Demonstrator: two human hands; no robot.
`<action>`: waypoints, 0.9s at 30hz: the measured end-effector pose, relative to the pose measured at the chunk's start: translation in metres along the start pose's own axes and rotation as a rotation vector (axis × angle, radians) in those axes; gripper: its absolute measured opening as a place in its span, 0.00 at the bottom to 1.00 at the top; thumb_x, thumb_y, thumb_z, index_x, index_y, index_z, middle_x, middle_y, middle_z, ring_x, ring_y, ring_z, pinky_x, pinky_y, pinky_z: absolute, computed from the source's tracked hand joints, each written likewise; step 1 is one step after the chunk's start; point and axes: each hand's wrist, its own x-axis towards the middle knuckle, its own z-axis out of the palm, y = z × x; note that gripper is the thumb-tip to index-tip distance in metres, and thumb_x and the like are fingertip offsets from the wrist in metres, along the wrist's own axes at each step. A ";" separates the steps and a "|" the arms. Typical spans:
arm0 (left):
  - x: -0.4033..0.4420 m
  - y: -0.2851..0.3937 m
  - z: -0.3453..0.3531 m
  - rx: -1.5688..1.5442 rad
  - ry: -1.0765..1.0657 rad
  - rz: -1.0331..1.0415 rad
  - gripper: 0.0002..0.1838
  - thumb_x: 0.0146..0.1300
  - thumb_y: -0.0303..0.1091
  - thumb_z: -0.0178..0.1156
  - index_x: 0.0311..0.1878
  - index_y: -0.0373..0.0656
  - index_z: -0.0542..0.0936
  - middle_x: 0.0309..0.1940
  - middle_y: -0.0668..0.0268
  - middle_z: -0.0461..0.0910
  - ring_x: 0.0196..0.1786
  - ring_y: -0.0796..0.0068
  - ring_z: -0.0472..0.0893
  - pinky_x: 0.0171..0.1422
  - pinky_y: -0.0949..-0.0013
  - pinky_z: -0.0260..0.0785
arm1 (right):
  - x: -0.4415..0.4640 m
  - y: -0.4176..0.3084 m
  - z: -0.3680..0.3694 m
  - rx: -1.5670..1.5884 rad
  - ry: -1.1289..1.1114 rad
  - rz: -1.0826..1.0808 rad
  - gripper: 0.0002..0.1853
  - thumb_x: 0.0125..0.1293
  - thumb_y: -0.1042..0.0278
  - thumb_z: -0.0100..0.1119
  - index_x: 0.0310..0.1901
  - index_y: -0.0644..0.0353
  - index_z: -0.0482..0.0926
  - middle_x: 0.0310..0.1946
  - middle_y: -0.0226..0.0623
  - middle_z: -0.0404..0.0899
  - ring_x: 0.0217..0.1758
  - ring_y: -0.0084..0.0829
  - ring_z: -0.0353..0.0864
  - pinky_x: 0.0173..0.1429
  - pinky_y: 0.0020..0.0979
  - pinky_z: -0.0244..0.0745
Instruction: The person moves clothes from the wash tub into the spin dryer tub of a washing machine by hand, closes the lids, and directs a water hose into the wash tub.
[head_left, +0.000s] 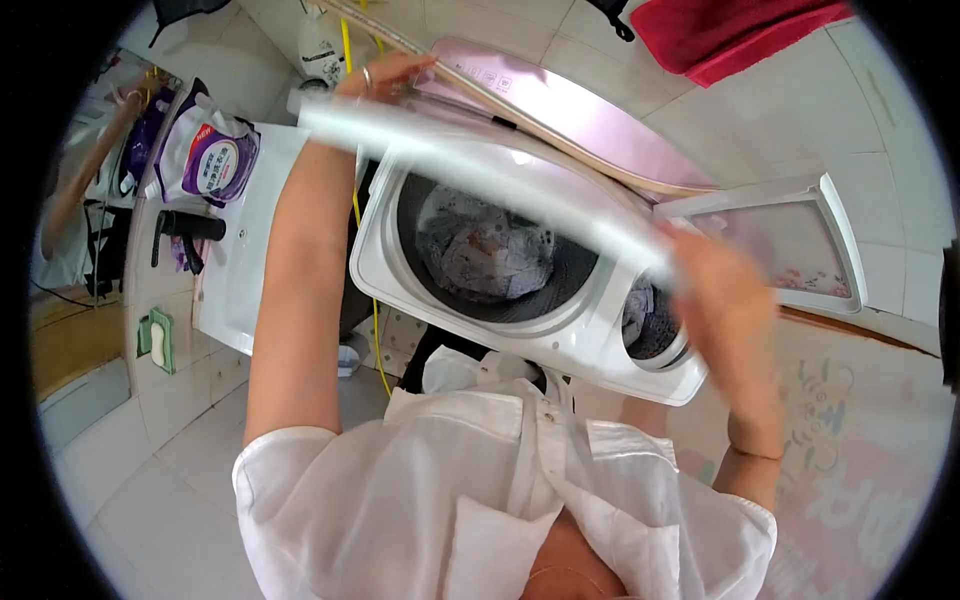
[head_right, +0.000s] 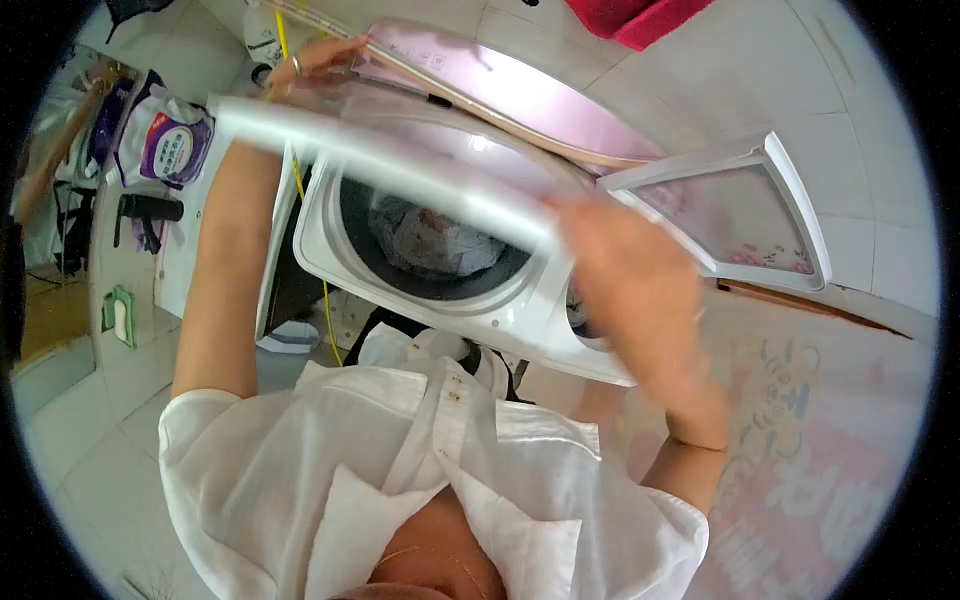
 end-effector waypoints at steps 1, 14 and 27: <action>-0.006 0.006 -0.008 0.023 -0.184 0.060 0.28 0.54 0.56 0.62 0.49 0.43 0.76 0.41 0.68 0.75 0.42 0.74 0.73 0.52 0.68 0.65 | 0.006 0.017 0.002 -0.176 0.126 0.089 0.31 0.47 0.79 0.61 0.57 0.50 0.71 0.45 0.33 0.77 0.41 0.37 0.76 0.42 0.37 0.71; -0.105 -0.131 0.086 -0.304 0.279 0.381 0.17 0.60 0.41 0.59 0.50 0.44 0.76 0.46 0.64 0.79 0.49 0.69 0.77 0.52 0.64 0.70 | 0.095 0.032 0.131 0.042 0.712 -0.106 0.20 0.52 0.76 0.58 0.49 0.57 0.75 0.47 0.38 0.75 0.53 0.39 0.71 0.58 0.38 0.62; -0.220 -0.197 0.185 0.606 0.490 0.434 0.11 0.50 0.26 0.62 0.39 0.45 0.79 0.35 0.69 0.80 0.35 0.70 0.79 0.38 0.69 0.71 | 0.112 -0.156 0.550 0.172 -1.115 -0.145 0.46 0.51 0.71 0.65 0.68 0.37 0.47 0.68 0.47 0.43 0.68 0.57 0.49 0.63 0.42 0.66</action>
